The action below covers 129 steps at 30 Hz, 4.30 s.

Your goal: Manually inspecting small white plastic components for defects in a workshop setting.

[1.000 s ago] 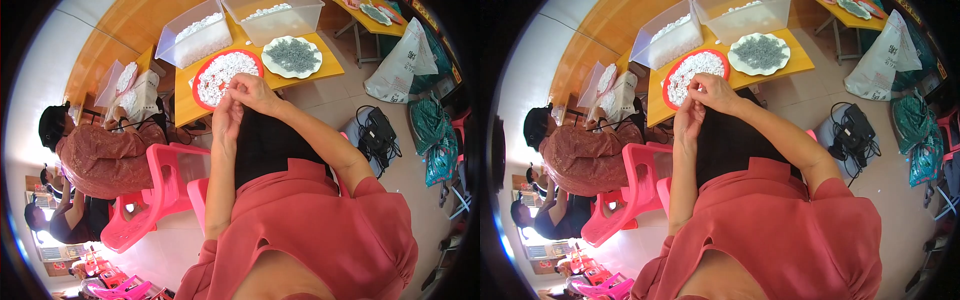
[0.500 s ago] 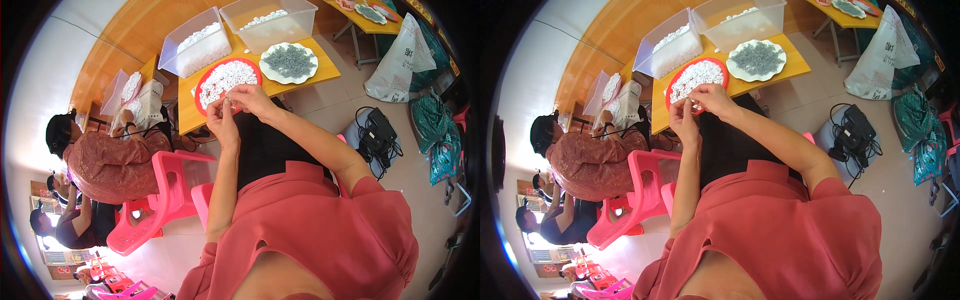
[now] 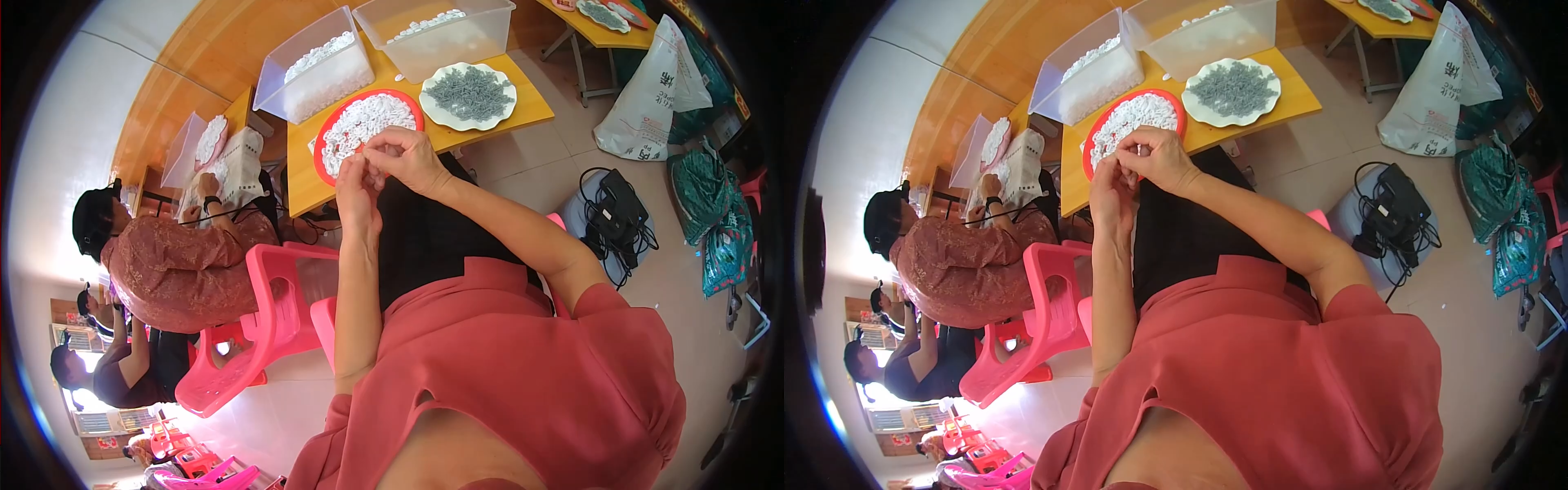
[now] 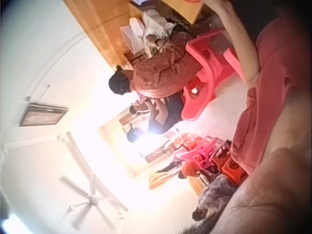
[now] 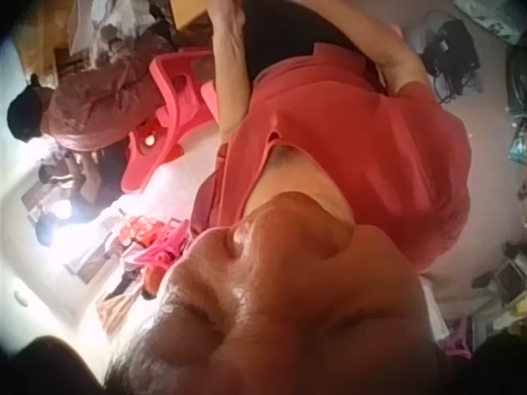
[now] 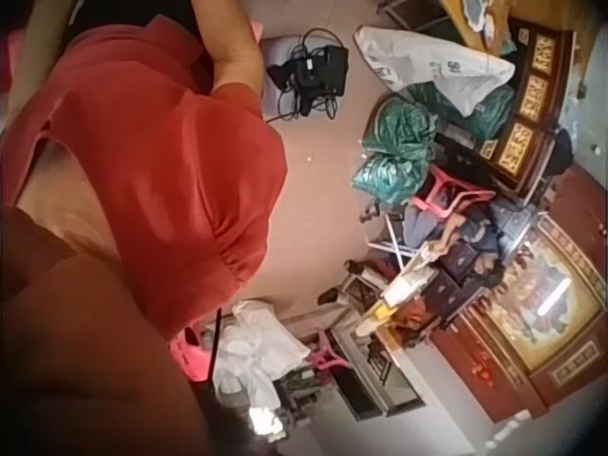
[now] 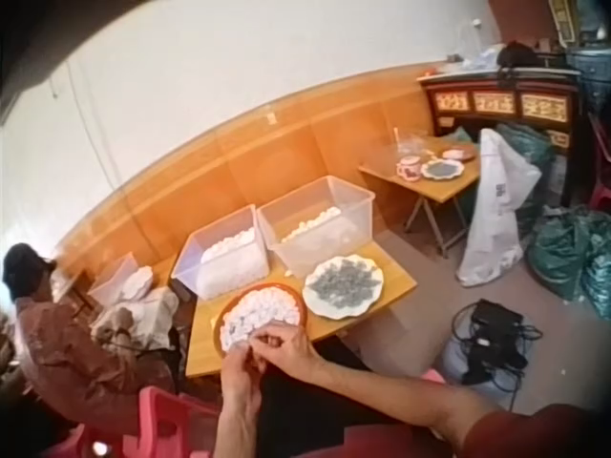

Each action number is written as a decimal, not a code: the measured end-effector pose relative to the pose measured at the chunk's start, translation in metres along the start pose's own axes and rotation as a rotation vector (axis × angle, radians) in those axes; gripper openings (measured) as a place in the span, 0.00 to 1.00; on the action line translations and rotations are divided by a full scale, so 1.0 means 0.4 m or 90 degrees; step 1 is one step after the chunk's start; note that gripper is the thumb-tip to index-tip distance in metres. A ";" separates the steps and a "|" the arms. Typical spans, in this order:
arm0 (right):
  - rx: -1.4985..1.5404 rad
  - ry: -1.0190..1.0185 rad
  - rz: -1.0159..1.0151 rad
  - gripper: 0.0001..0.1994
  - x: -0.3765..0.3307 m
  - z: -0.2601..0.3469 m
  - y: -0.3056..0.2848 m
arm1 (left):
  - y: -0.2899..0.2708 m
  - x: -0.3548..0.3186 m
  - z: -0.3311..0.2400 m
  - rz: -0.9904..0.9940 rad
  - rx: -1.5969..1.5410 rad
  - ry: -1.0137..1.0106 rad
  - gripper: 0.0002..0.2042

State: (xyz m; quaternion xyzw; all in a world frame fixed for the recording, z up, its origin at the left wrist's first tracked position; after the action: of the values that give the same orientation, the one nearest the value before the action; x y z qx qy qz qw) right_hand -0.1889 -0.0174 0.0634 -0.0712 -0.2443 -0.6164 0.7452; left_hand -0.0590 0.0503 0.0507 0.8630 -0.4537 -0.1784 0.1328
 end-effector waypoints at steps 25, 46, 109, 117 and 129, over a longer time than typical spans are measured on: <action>0.163 0.300 0.103 0.07 -0.021 -0.029 0.077 | -0.053 -0.068 -0.074 -0.190 0.391 0.478 0.05; 0.129 0.259 0.202 0.07 -0.026 -0.012 0.096 | -0.050 -0.137 -0.154 -0.235 0.681 0.770 0.06; 0.156 0.275 -0.113 0.06 0.097 -0.114 -0.156 | 0.123 0.273 0.102 0.028 0.975 0.631 0.07; 0.137 0.275 -0.079 0.07 0.072 -0.130 -0.133 | 0.131 0.279 0.089 0.120 0.997 0.622 0.07; 0.126 0.302 -0.092 0.08 0.074 -0.147 -0.142 | 0.148 0.300 0.075 0.261 1.063 0.675 0.07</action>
State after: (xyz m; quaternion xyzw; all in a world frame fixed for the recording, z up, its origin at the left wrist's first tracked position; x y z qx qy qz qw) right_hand -0.2233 -0.0804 0.0145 0.1662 -0.1261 -0.6406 0.7390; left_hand -0.0525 -0.0840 0.0242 0.5534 -0.4553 0.6292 -0.3009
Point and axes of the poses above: each hand's wrist, its own x-axis towards the middle knuckle, its own y-axis out of the palm, z = x × y, the point moved 3 cm from there along x, towards the middle knuckle, and after that the axes turned 14 degrees about -z, right-handed, at the moved point
